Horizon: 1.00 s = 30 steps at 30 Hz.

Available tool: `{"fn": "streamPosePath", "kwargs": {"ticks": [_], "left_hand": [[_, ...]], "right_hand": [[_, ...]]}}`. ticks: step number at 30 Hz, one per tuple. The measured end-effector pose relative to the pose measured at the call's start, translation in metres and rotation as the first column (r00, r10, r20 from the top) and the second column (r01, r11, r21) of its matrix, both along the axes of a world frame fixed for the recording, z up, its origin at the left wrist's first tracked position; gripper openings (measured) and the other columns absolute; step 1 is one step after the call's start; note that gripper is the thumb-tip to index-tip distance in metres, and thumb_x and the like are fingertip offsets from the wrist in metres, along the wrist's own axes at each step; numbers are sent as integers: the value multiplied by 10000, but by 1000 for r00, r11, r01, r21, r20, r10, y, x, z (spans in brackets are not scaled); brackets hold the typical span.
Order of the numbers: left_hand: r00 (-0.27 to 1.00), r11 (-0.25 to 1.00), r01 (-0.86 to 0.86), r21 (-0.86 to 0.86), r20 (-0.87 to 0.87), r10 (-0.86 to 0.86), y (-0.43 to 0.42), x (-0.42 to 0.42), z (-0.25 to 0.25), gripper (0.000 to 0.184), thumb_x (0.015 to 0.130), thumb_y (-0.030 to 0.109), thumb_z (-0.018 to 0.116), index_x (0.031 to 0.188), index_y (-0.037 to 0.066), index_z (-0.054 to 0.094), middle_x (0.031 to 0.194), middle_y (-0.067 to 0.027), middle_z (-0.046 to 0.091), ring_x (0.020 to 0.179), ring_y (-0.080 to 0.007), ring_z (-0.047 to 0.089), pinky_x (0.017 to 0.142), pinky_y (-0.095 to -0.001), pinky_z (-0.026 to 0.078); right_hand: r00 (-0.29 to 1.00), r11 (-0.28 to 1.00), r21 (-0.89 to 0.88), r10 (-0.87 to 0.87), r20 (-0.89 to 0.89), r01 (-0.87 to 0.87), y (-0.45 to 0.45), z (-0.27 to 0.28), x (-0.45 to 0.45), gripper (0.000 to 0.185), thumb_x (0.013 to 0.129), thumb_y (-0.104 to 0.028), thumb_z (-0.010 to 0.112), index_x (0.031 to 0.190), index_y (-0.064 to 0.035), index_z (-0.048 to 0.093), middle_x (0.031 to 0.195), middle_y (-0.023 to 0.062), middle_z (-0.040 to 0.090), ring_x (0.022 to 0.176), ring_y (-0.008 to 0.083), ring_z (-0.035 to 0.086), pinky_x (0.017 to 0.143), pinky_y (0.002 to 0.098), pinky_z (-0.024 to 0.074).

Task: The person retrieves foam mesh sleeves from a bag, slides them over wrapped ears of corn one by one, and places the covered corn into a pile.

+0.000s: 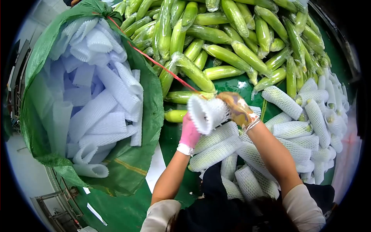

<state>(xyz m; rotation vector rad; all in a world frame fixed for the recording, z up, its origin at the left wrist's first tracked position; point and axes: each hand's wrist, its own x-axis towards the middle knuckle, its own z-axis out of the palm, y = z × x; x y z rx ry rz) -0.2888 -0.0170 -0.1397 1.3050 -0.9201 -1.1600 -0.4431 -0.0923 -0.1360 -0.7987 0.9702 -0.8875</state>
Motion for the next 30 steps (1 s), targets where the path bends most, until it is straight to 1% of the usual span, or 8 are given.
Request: {"fn": "streamPosePath", "kwargs": {"ticks": [6,9,13,15,17,22,24,30], "left_hand": [[915,964,-190,184,-323,242,27,18,-73,253,879,57,576,1128,16,565,1031,-67,633,944,-115,591,851,-248,470],[570,989,111,100,809,-145,59,51,-131,383,848,149,609,1216,59,549,1182,-88,609,1084,-207,576,933,-345,453],[119,978,40,205,971,-208,40,52,-109,472,822,364,580,1243,151,555,1214,-81,606,1111,-269,574,933,-379,461],[377,822,106,559,743,-553,13,30,-47,460,823,306,575,1252,142,549,1262,-95,567,1160,-289,528,986,-384,414],[569,902,325,283,703,-426,29,-7,-31,397,821,253,583,1194,118,576,1235,-128,570,1134,-310,533,953,-393,426],[621,751,653,94,500,-603,17,-66,58,329,828,203,600,1122,56,594,1106,-155,627,1003,-335,606,873,-405,490],[719,896,310,-320,695,-1,-10,-36,48,283,823,185,624,1070,55,580,967,-165,607,901,-356,595,836,-439,479],[-74,987,-94,-130,990,123,1,138,105,665,715,278,737,1292,97,461,1322,-190,425,1229,-373,383,1009,-489,327]], "right_hand": [[664,948,-238,-38,-746,-213,44,-69,22,185,820,-236,592,847,-53,595,747,213,618,693,398,589,620,446,450],[269,809,-171,-16,-963,-563,54,-44,31,226,874,-294,525,947,-90,589,756,155,656,692,339,640,611,431,486],[-20,716,49,49,-999,-697,59,-47,44,423,805,-389,568,1087,-76,534,962,151,606,994,309,554,777,436,459],[-116,654,154,101,-988,-741,60,-35,30,745,691,-351,686,1299,-13,416,1195,190,491,1242,348,374,990,451,388],[516,620,-380,47,-855,-687,53,13,-26,874,656,-405,756,1344,-23,378,1232,206,511,1177,340,472,1017,419,380],[-1,653,72,108,-994,-754,55,156,-132,898,508,-445,821,1192,45,508,1126,232,564,1088,374,531,972,431,420],[-294,588,409,286,-912,-698,66,199,-168,858,565,-527,770,1166,31,519,1109,225,562,1072,370,531,953,439,420],[-585,250,752,498,-640,-610,118,205,-209,830,608,-566,733,1159,18,519,1113,217,553,1047,358,540,928,444,425]]}}
